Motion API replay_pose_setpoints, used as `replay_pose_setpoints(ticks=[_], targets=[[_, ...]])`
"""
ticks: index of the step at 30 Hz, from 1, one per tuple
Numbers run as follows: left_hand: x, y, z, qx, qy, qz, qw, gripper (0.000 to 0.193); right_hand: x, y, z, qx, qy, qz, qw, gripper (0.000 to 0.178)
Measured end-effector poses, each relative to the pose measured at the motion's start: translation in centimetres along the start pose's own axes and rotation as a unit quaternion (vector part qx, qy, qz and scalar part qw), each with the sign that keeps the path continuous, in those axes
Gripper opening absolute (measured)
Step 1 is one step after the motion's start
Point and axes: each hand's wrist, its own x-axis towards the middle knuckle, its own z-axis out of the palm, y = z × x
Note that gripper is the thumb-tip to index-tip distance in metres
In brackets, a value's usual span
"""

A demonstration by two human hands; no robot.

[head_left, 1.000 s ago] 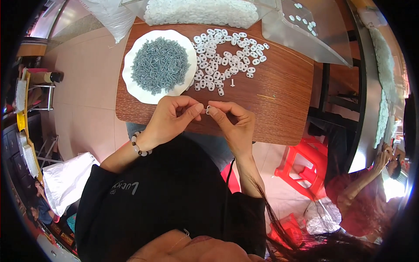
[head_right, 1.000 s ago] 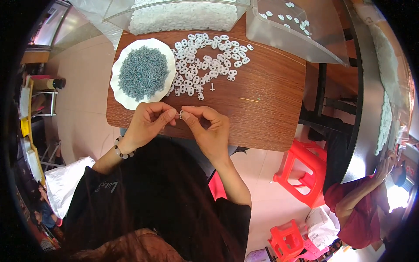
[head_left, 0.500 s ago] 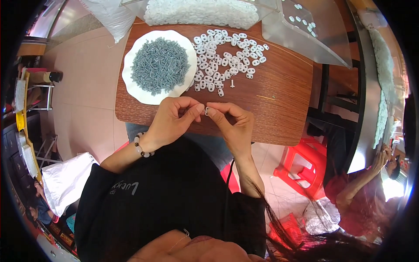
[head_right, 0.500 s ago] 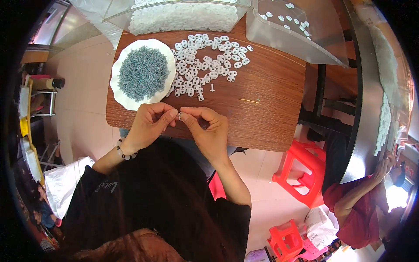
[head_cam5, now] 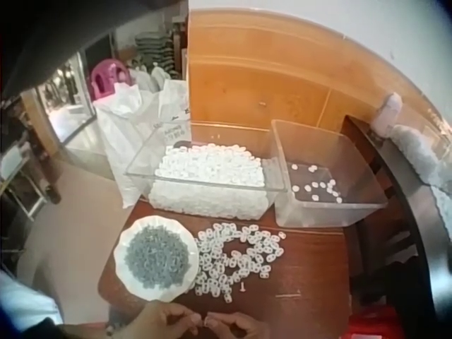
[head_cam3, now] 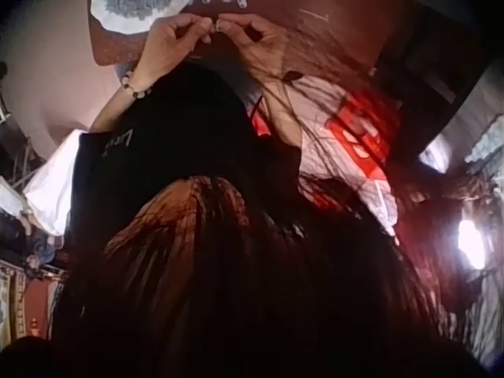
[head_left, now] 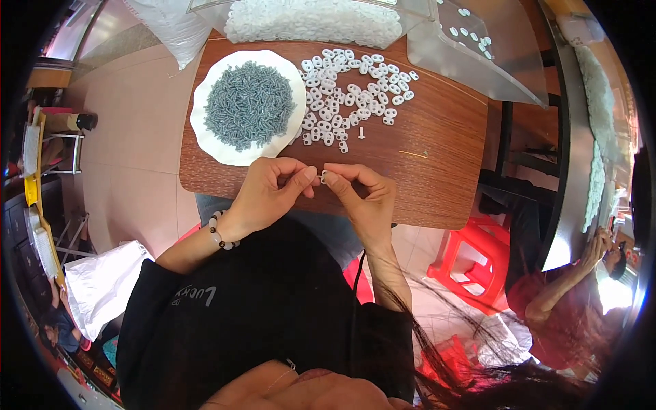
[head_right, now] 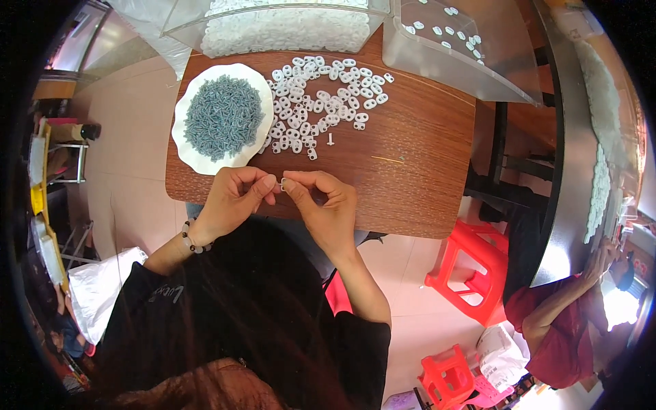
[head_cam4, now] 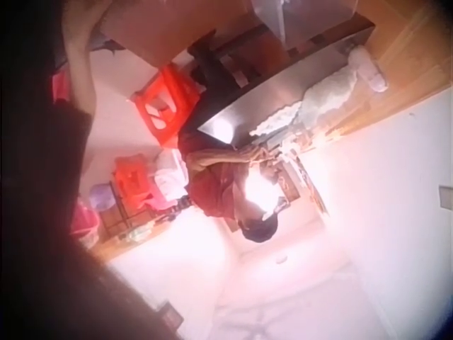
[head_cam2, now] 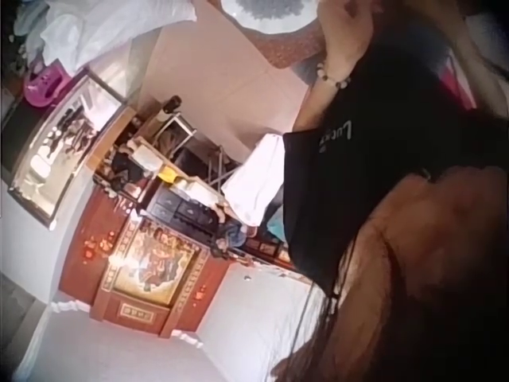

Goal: Manually assembling small white plastic rings and gray components at a workbench.

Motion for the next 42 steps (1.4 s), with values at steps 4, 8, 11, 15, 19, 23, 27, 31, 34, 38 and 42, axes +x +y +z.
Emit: replay_pose_setpoints(ticks=[4, 8, 11, 15, 19, 23, 27, 31, 34, 38, 42], targets=[[0.4, 0.1, -0.3, -0.022, -0.024, -0.024, 0.999, 0.022, -0.2, 0.7, -0.8, 0.02, 0.021, -0.006, 1.0, 0.015], [1.7, -0.4, 0.6, 0.135, 0.062, 0.092, 0.985, 0.018, -1.2, 0.4, -2.6, 0.045, 0.08, 0.012, 0.996, 0.015], [3.2, -0.5, 2.0, 0.289, 0.081, 0.205, 0.932, 0.023, -2.0, 0.5, -3.6, 0.053, 0.116, 0.032, 0.991, 0.015], [5.1, -0.5, 3.2, 0.405, 0.084, 0.246, 0.877, 0.026, -2.9, 0.9, -4.7, 0.043, 0.154, 0.016, 0.987, 0.015], [5.7, -1.0, 3.5, 0.441, 0.074, 0.267, 0.854, 0.02, -3.2, 1.3, -4.9, 0.077, 0.154, 0.011, 0.985, 0.015], [5.7, -1.1, 3.5, 0.438, 0.075, 0.281, 0.851, 0.019, -3.0, 1.4, -4.8, 0.067, 0.148, 0.015, 0.987, 0.015], [6.0, -0.9, 3.5, 0.421, 0.079, 0.293, 0.855, 0.017, -3.2, 1.3, -4.9, 0.078, 0.131, 0.036, 0.988, 0.014], [7.2, 0.5, 3.3, 0.426, 0.078, 0.29, 0.853, 0.016, -3.1, 1.1, -4.8, 0.086, 0.126, 0.035, 0.988, 0.014], [9.4, 1.6, 3.6, 0.461, 0.124, 0.335, 0.812, 0.016, -3.1, 1.4, -4.5, 0.085, 0.144, 0.013, 0.986, 0.015], [11.7, 1.7, 3.8, 0.521, 0.087, 0.324, 0.785, 0.016, -3.4, 1.5, -4.5, 0.099, 0.135, 0.009, 0.986, 0.015], [12.5, 1.4, 3.9, 0.543, 0.076, 0.304, 0.779, 0.018, -3.4, 2.0, -4.8, 0.099, 0.14, 0.004, 0.985, 0.015]])
